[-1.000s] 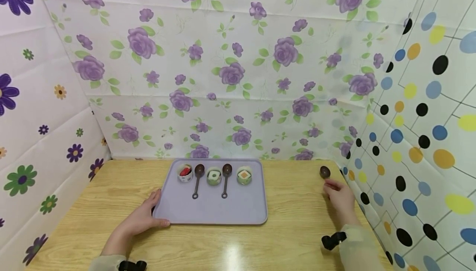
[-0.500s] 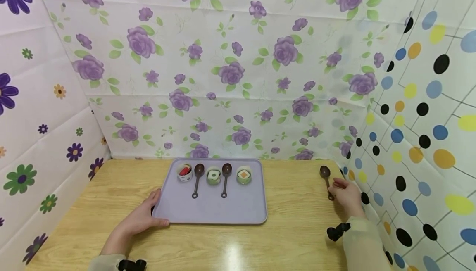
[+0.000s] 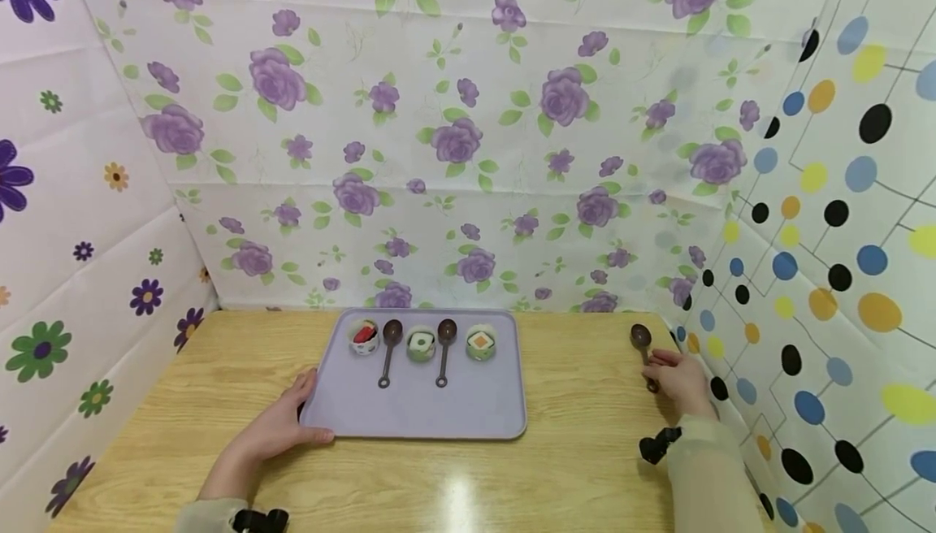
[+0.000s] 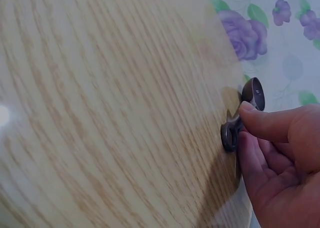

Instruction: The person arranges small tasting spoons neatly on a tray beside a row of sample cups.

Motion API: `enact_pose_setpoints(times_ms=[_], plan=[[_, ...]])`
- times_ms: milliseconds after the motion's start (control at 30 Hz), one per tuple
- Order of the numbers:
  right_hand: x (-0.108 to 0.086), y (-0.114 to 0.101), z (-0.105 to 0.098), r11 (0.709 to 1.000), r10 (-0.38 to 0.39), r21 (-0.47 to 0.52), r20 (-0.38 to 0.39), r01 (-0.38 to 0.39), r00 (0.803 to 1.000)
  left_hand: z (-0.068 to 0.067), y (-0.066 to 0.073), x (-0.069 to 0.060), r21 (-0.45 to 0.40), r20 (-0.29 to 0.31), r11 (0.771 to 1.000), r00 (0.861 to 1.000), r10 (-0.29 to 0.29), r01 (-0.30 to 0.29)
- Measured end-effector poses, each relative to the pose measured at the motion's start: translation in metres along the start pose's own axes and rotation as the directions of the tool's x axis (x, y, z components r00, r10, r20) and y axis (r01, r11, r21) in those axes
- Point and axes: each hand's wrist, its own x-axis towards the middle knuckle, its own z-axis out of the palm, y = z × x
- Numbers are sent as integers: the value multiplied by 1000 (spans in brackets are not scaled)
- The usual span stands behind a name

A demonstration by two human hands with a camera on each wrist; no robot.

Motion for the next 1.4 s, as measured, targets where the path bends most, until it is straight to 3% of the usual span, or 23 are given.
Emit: enact_pose_setpoints(times_ms=[400,700,1133,1400], plan=[[-3,-8,2,995,-32,-92,-36,29,999,-1,3,0,-1,2,1000,1000,10,-10],[-5,-10,3,961,-74,-270,-63,55,995,-1,2,-1,-9,1,1000,1000,1,-1],[-11,-17,7,949,-83,-309,-65,59,994,-2,-1,0,-1,6,1000,1000,1,-1],[-7,-14,6,950,-38,-312,-54,19,998,0,-2,0,-3,-3,1000,1000,10,-10]])
